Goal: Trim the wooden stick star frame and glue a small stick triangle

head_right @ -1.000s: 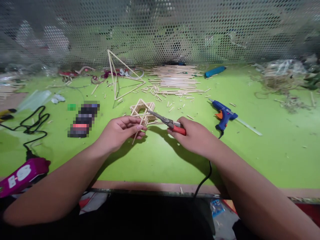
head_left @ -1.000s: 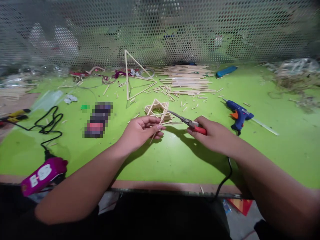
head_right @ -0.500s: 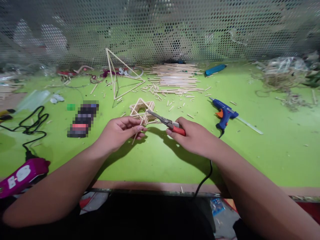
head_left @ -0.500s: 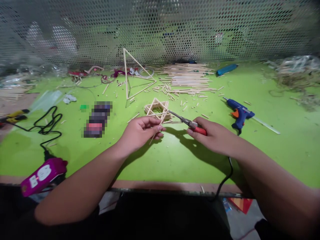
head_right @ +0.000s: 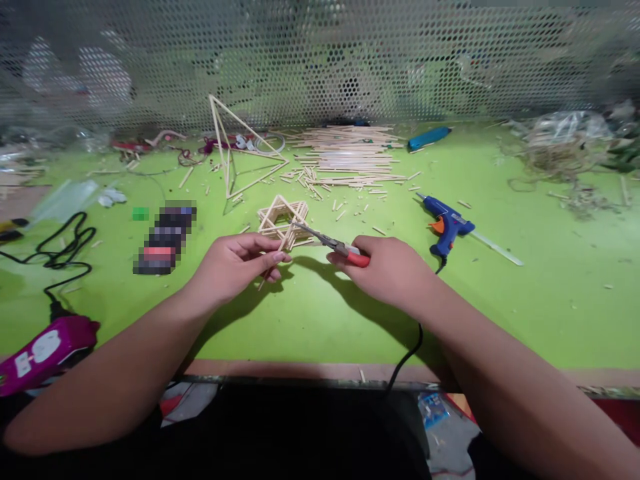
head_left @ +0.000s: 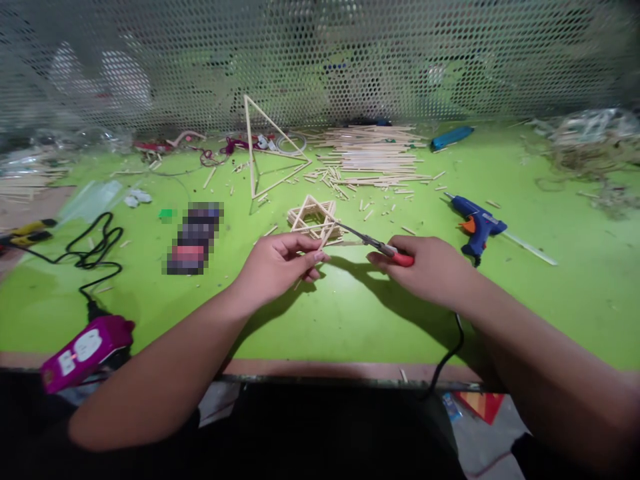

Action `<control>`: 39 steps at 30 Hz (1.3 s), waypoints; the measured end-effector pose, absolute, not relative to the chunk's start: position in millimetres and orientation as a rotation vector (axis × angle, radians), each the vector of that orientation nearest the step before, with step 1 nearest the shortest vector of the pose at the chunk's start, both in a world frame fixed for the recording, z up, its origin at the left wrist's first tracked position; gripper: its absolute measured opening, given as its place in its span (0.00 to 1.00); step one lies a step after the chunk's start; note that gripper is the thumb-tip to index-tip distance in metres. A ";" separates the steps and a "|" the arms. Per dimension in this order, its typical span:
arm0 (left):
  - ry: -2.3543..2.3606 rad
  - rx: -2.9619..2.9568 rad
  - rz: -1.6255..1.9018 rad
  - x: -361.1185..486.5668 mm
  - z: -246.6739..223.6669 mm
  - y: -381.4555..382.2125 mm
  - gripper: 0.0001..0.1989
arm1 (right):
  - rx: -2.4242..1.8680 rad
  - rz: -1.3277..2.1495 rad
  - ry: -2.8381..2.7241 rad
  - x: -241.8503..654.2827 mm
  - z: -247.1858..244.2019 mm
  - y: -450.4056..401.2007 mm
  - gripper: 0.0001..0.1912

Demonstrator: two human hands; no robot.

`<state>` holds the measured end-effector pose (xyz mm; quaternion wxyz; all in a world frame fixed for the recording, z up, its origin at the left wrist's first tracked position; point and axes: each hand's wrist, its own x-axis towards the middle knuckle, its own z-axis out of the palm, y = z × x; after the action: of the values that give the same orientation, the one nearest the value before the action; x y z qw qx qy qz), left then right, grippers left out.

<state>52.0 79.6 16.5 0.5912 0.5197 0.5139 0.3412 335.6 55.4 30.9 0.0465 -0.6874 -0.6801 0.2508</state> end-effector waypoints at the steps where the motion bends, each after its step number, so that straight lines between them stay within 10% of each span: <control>1: 1.194 1.196 0.795 52.5 16.7 79.0 0.24 | -2.136 0.748 -2.063 333.9 32.3 55.0 0.30; 27: 1.161 1.048 0.829 57.8 16.1 79.3 0.21 | -1.933 0.945 -2.135 341.1 29.1 55.2 0.22; 39: 1.178 1.023 0.774 59.0 15.3 79.9 0.20 | -2.232 0.675 -2.132 332.7 30.9 59.2 0.33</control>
<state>59.0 79.9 15.3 0.6441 0.4491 0.5175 0.3401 332.7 59.2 30.9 -0.0089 -0.7064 -0.6748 0.2136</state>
